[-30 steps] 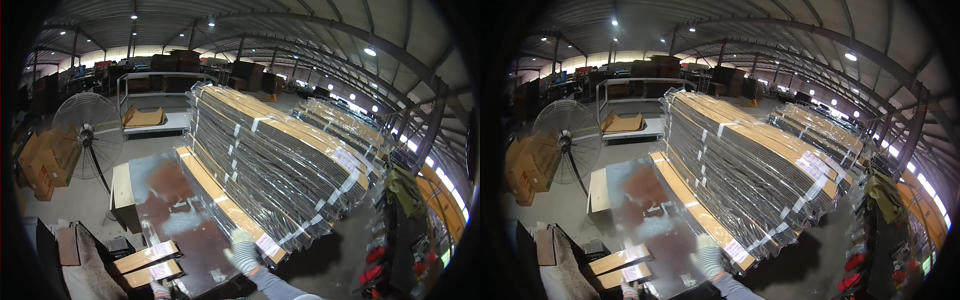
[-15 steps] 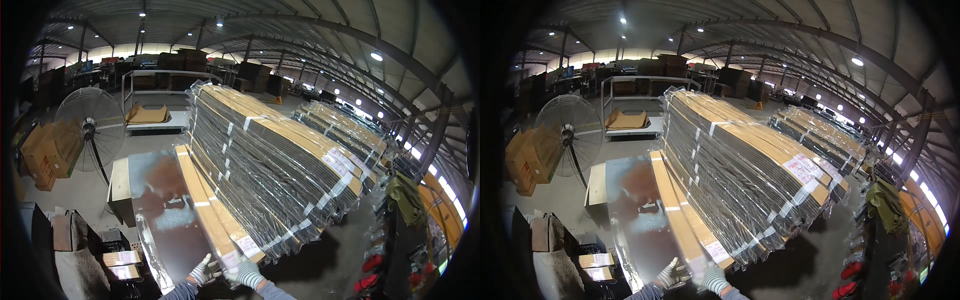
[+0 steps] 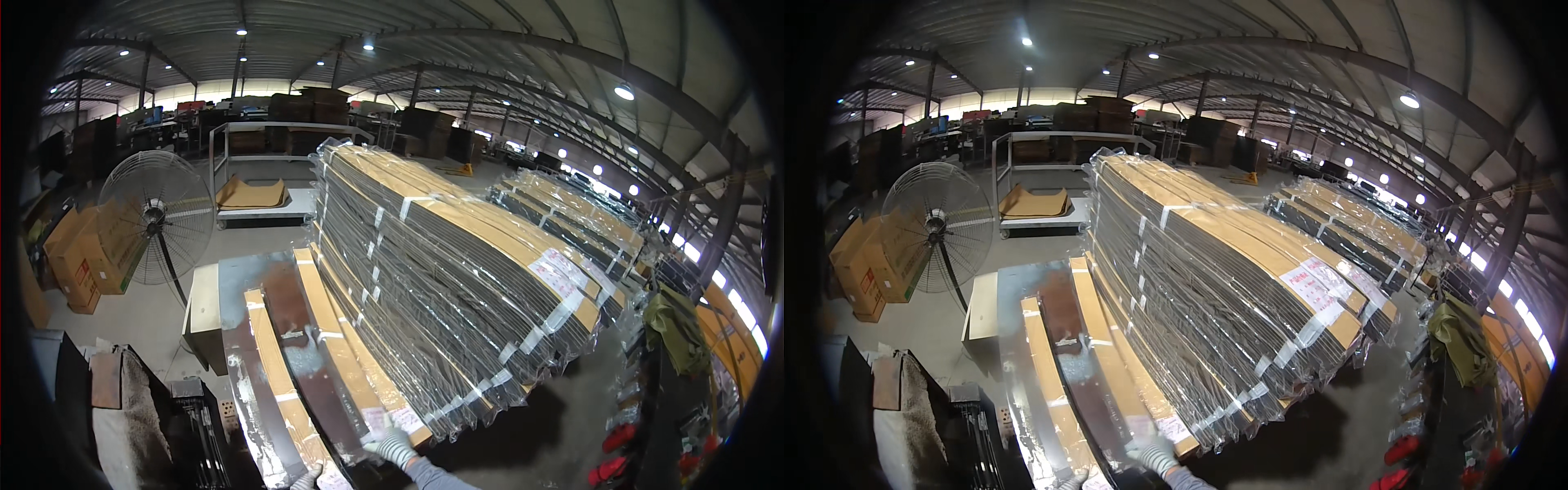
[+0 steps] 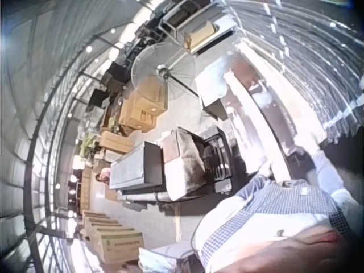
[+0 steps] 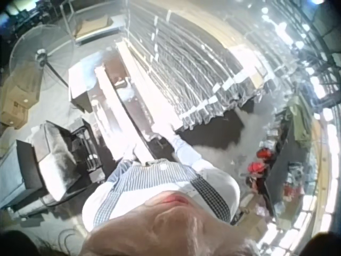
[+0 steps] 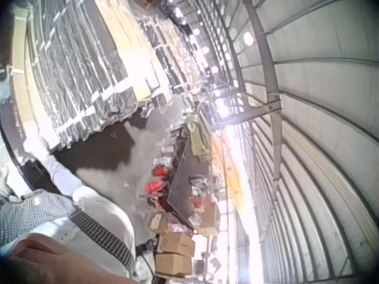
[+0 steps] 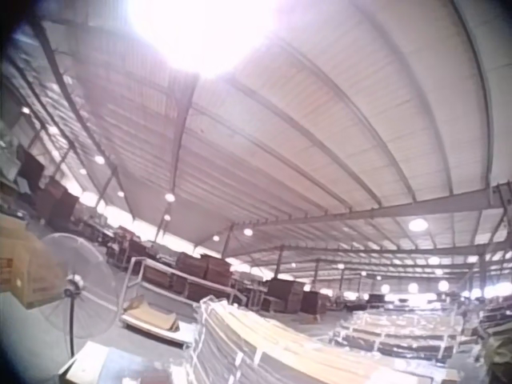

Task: Placing long wrapped materials into a large shipping box.

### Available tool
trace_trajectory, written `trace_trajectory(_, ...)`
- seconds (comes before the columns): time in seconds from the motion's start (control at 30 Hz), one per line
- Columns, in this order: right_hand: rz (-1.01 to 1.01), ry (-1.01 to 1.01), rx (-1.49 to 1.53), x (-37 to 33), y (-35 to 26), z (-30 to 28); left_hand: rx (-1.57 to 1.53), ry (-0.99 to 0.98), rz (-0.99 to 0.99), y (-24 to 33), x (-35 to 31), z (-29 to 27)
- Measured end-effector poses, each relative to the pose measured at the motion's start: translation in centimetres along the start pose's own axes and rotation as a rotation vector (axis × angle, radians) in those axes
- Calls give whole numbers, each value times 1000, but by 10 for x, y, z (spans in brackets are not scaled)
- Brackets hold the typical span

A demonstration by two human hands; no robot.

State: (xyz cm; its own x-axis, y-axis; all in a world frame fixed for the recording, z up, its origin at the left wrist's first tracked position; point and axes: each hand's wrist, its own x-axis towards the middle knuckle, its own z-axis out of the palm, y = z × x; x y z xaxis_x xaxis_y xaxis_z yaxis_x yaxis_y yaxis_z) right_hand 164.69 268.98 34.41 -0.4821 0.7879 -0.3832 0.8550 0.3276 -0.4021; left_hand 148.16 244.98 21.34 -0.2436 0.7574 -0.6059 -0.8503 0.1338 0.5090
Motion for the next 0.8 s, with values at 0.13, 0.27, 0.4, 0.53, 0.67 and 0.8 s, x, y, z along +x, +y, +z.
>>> trace_trajectory(0.13,8,56,-86,-45,6,56,8,25,-71,5,-21,21)
trace_trajectory(0.27,-239,348,-217,-100,61,90,39,5,-105,-1,-18,24)
trace_trajectory(0.4,-233,235,-226,-91,72,85,65,-8,-123,-2,-13,31)
trace_trajectory(0.53,-225,203,-231,-78,71,85,69,-21,-130,4,-16,36)
trace_trajectory(0.67,-277,199,-239,-65,85,94,63,-23,-136,13,-17,37)
trace_trajectory(0.8,-387,56,-277,-87,91,82,34,4,-133,20,-22,25)
